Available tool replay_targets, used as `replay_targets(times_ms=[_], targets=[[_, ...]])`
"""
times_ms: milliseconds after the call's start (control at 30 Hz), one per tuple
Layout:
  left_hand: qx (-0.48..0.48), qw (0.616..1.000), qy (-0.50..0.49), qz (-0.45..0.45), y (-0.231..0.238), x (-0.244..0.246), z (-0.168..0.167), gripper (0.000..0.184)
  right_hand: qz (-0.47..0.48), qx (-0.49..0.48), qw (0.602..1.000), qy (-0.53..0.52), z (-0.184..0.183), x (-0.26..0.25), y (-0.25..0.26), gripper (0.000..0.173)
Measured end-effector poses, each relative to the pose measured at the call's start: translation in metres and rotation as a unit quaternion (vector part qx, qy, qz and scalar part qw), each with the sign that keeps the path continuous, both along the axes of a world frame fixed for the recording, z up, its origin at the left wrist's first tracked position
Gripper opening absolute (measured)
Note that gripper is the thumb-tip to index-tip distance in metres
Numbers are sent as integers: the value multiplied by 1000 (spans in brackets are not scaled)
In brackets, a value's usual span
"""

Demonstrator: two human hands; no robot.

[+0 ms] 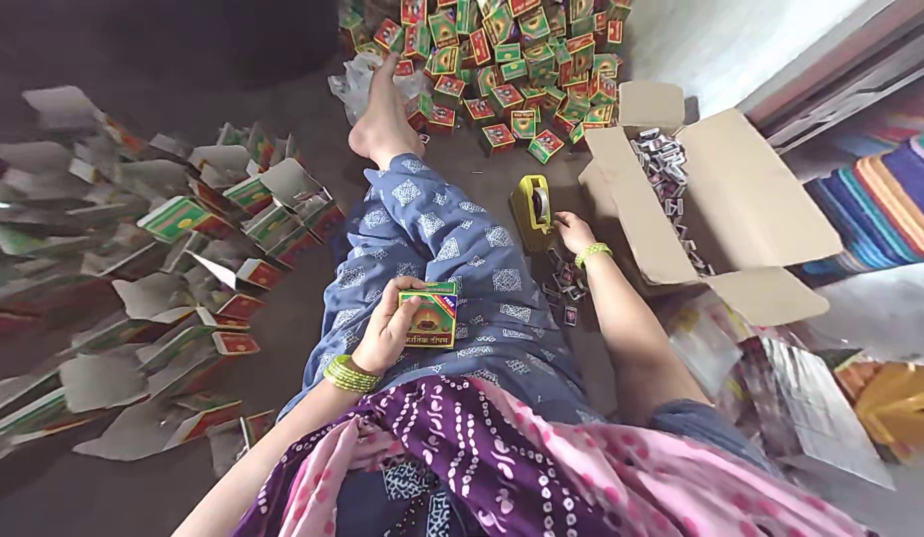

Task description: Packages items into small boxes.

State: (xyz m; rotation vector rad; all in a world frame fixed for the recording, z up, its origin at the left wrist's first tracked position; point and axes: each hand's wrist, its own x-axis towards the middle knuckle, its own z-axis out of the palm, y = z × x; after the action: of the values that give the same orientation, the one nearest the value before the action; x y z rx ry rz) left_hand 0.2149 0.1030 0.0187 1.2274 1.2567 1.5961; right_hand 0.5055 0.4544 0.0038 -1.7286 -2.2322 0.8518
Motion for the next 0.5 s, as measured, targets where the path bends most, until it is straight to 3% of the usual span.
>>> replay_targets(times_ms=[300, 500], targets=[[3, 1000, -18, -9, 0, 0, 0, 27, -121, -59, 986, 93, 1, -14, 14, 35], [7, 1000, -13, -7, -1, -1, 0, 28, -205, -115, 961, 148, 23, -6, -18, 36]])
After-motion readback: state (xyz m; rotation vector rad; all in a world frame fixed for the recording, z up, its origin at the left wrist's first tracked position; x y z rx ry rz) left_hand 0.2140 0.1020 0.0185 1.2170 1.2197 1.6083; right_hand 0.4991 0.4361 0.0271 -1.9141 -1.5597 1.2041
